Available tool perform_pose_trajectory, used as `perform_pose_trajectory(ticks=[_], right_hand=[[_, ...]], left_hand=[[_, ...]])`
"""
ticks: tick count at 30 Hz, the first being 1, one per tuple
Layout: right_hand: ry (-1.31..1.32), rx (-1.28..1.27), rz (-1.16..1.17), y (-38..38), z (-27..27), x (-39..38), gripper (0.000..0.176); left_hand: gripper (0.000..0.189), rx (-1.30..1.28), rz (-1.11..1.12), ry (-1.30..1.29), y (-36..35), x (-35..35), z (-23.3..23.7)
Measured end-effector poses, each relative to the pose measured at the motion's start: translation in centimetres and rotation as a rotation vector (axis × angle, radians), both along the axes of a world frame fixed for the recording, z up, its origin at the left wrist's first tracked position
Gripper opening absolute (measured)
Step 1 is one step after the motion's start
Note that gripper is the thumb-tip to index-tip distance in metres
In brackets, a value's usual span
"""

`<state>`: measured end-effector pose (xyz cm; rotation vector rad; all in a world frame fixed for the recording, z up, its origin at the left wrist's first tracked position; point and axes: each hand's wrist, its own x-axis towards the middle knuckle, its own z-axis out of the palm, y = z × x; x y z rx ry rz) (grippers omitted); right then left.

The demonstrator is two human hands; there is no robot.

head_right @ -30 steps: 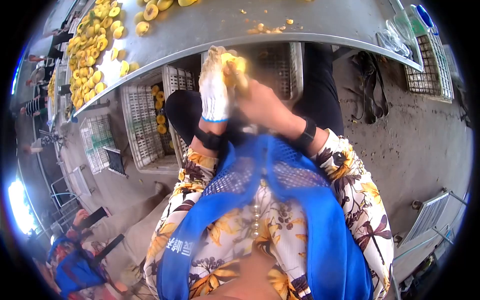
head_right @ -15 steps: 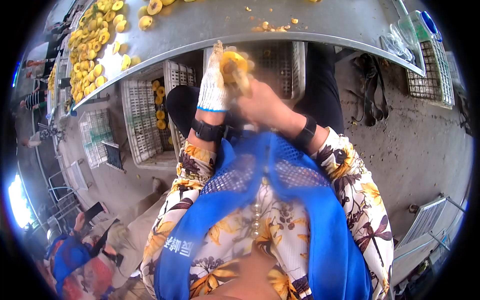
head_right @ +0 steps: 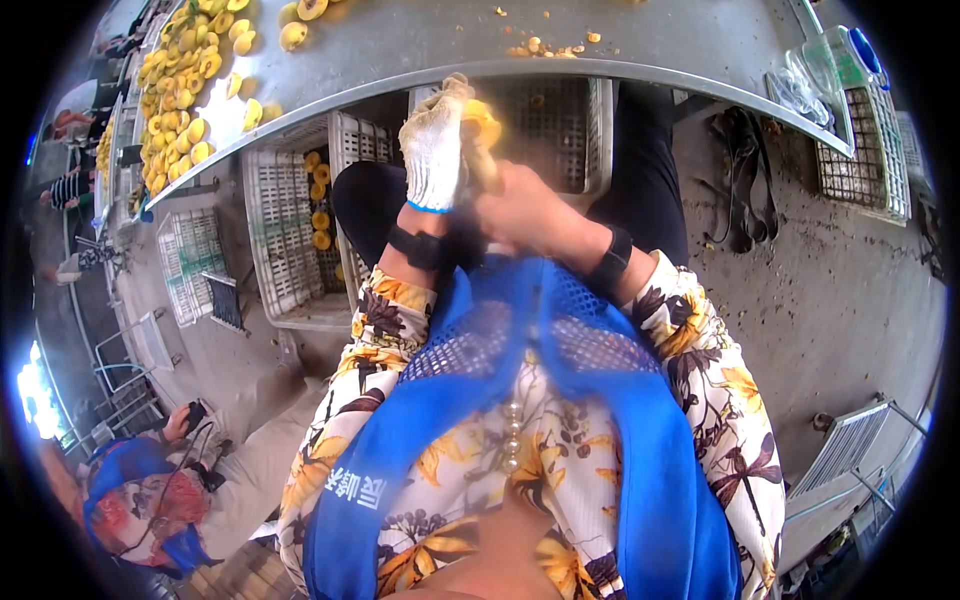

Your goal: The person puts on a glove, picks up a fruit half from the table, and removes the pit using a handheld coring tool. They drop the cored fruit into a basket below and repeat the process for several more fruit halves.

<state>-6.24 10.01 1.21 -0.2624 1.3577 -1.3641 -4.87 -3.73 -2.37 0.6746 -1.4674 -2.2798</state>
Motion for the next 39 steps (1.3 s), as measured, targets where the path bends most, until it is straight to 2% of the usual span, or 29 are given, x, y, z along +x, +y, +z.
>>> perform_pose_trajectory(ticks=[2, 4, 5, 8, 10, 12, 14, 17, 20, 21, 22, 24, 25, 26, 28, 31, 34, 35, 36, 37, 38, 39], right_hand=[[-0.056, -0.012, -0.001, 0.1, 0.3, -0.1, 0.007], [-0.123, -0.029, 0.001, 0.1, 0.6, -0.2, 0.007], [-0.155, -0.033, -0.002, 0.0, 0.6, -0.2, 0.008], [-0.261, -0.060, -0.005, 0.4, 0.2, -0.4, 0.009], [-0.352, -0.104, 0.010, 0.6, -0.3, -0.6, 0.011], [-0.405, -0.125, 0.012, 0.5, -0.6, -1.0, 0.013], [-0.461, -0.155, 0.010, 0.4, -0.8, -1.2, 0.014], [-0.528, -0.213, 0.006, 0.1, -1.1, -1.4, 0.015], [-0.604, -0.550, 0.097, 0.6, -1.8, -1.7, 0.016], [-0.583, -0.525, 0.063, 0.7, -1.5, -1.7, 0.016], [-0.588, -0.497, -0.016, 0.8, -1.7, -1.8, 0.013], [-0.391, -0.288, -0.110, 0.8, -2.1, -2.6, 0.012], [-0.058, -0.131, -0.043, 0.4, -3.0, -2.8, 0.012], [0.468, 0.161, -0.048, -0.1, -4.4, -2.8, 0.015], [0.924, 0.130, -0.273, -0.4, -5.1, -2.8, 0.019], [1.038, 0.074, -0.370, -1.9, -3.2, -3.3, 0.023], [0.944, 0.046, -0.300, -3.4, -1.5, -3.8, 0.025], [1.063, 0.045, -0.278, -4.1, -0.1, -3.4, 0.024], [1.016, 0.019, -0.295, -4.4, -2.3, -3.6, 0.016], [1.060, 0.005, -0.254, -4.2, -2.2, -3.7, 0.012], [1.102, -0.010, -0.213, -4.0, -1.9, -3.6, 0.008], [1.186, -0.102, -0.270, -4.1, -2.1, -3.4, 0.006]], left_hand=[[0.034, -0.035, -0.006, 0.036, 0.4, 0.0, 0.7], [0.033, 0.384, -0.040, -0.140, 0.7, 0.5, 2.8], [0.032, 0.365, -0.043, -0.131, 0.8, 0.6, 2.9], [0.034, 0.164, -0.012, -0.125, 0.7, 0.5, 2.8], [0.038, -0.218, -0.035, -0.066, 0.3, 0.5, 1.2], [0.039, -0.136, -0.042, -0.081, -0.1, 0.6, 0.3], [0.036, 0.411, -0.033, -0.167, -0.1, 0.5, 2.3], [0.039, 0.534, -0.045, 0.023, -0.1, 0.9, 0.7], [0.043, 0.655, 0.160, -0.081, -1.2, 0.1, 0.6], [0.044, 0.683, 0.172, -0.063, -2.0, 0.2, 0.9], [0.046, 0.634, 0.191, -0.087, -2.6, 0.8, 1.3], [0.048, 0.487, 0.256, -0.151, -2.9, 1.2, 2.0], [0.042, 0.515, 0.160, -0.025, -4.0, 2.0, 0.5], [0.041, 0.455, 0.156, -0.036, -4.0, 2.1, 0.5], [0.040, 0.335, 0.139, -0.054, -3.5, 2.7, 1.2], [0.043, 0.175, 0.115, -0.091, -1.9, 4.2, 1.9], [0.042, -0.050, 0.170, -0.074, -1.3, 3.5, 0.2], [0.039, -0.175, 0.160, -0.048, -0.8, 3.8, 0.4], [0.035, -0.228, 0.185, -0.138, -0.5, 3.7, 1.0], [0.030, -0.277, 0.206, -0.229, -0.1, 3.6, 1.7], [0.023, -1.235, 0.148, -0.072, -0.8, 4.1, 0.8], [0.021, -1.465, 0.090, -0.102, -1.3, 4.5, 0.2]])
